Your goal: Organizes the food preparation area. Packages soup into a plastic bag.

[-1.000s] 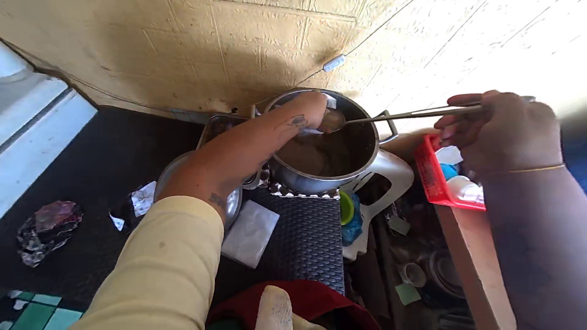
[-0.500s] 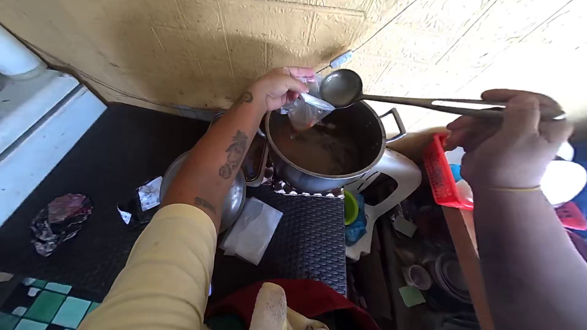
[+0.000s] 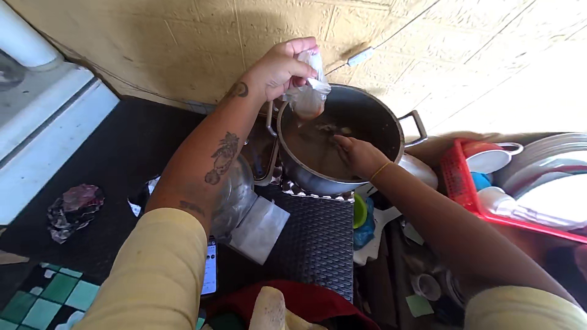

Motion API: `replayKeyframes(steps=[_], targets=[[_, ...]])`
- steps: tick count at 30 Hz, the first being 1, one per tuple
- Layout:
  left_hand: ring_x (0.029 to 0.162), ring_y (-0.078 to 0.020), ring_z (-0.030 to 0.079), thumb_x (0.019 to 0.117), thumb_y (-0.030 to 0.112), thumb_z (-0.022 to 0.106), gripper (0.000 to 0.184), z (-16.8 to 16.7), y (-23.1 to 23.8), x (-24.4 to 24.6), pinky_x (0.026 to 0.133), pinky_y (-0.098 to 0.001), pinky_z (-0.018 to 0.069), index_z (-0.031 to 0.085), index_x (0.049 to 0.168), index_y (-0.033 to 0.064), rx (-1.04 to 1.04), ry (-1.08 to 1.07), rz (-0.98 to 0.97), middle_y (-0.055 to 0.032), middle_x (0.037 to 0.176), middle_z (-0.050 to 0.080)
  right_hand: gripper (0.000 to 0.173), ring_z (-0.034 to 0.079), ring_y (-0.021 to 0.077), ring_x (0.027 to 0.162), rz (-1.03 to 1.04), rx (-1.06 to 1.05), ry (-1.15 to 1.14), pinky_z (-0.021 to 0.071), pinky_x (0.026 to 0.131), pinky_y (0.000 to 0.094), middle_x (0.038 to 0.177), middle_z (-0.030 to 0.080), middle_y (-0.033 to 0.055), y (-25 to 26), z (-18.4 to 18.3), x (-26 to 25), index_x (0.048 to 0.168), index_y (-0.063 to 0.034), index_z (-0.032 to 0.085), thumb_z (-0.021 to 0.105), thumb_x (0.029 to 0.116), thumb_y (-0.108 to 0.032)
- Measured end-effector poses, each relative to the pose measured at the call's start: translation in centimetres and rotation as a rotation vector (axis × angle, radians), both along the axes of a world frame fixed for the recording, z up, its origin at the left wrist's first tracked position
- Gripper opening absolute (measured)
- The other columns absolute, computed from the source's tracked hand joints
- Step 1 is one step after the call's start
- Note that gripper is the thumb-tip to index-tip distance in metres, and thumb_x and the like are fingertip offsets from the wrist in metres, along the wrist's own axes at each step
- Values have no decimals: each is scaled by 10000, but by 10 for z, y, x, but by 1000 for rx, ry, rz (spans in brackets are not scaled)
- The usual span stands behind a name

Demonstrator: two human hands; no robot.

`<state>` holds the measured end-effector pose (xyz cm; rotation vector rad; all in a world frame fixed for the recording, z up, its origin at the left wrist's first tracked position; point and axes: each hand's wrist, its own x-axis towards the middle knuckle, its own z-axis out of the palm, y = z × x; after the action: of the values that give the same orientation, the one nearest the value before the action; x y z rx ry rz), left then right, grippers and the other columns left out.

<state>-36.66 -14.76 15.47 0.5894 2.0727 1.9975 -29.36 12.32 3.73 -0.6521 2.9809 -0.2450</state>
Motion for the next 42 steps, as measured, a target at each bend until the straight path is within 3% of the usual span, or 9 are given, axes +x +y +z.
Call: replayKeyframes(steps=[2, 5, 11, 16, 20, 28, 39, 41, 42], targets=[[880, -103, 627, 900, -111, 604, 670, 4, -1, 2, 685, -219, 524, 415, 1524, 45, 28, 18, 12, -102, 1407, 558, 385, 676, 455, 1127, -69, -104, -27, 518, 992, 594, 1220, 674, 281, -9, 0, -6, 1427, 17, 531, 414, 1117, -178], [889, -100, 635, 917, -111, 589, 657, 9, -3, 4, 692, -217, 528, 409, 1527, 51, 57, 29, 19, -97, 1417, 557, 396, 712, 427, 890, -225, -359, -26, 556, 851, 581, 989, 702, 285, -14, 4, -15, 1360, 53, 575, 372, 1121, -189], [903, -95, 645, 923, -110, 580, 641, 11, -9, 3, 688, -204, 530, 415, 1522, 46, 73, 36, 43, -90, 1451, 545, 428, 714, 162, 654, -522, -863, -177, 618, 643, 336, 882, 717, 136, -14, -3, -21, 1320, 5, 582, 333, 1139, -292], [916, -95, 650, 930, -107, 587, 632, 12, -19, 3, 704, -196, 543, 414, 1520, 42, 89, 32, 53, -87, 1430, 554, 378, 699, 119, 580, -614, -1156, -210, 604, 567, 279, 745, 714, 46, -5, 7, -8, 1223, 1, 611, 330, 1136, -236], [875, -76, 636, 935, -88, 591, 611, 15, -23, 4, 680, -182, 529, 429, 1507, 53, 63, 49, 80, -69, 1409, 563, 390, 689, 116, 570, -686, -1283, -234, 592, 545, 275, 729, 706, 24, 3, 16, 2, 1198, -10, 595, 287, 1141, -241], [889, -84, 647, 945, -77, 588, 579, 17, -28, 4, 706, -191, 547, 437, 1492, 39, 60, 57, 81, -77, 1404, 565, 387, 688, 131, 568, -760, -1332, -230, 591, 537, 284, 733, 704, 34, 10, 14, 9, 1200, -11, 600, 292, 1136, -237], [882, -75, 648, 934, -94, 593, 575, 10, -33, 4, 697, -180, 548, 453, 1476, 37, 69, 59, 74, -67, 1384, 572, 361, 667, 36, 593, -295, -850, 169, 586, 588, 216, 787, 693, 51, 19, 11, 31, 1273, 22, 608, 398, 1120, -229], [879, -73, 644, 931, -98, 586, 586, 8, -31, 4, 694, -177, 543, 445, 1482, 41, 67, 48, 73, -67, 1391, 567, 367, 674, 108, 621, -198, -670, 278, 588, 626, 282, 803, 695, 109, 21, 10, 31, 1278, 29, 626, 403, 1108, -207], [874, -74, 639, 929, -103, 584, 593, 8, -29, 4, 692, -176, 541, 439, 1486, 39, 69, 45, 72, -69, 1386, 566, 364, 694, 204, 645, -147, -585, 317, 596, 649, 377, 831, 711, 167, 23, 8, 30, 1284, 33, 635, 413, 1096, -185]])
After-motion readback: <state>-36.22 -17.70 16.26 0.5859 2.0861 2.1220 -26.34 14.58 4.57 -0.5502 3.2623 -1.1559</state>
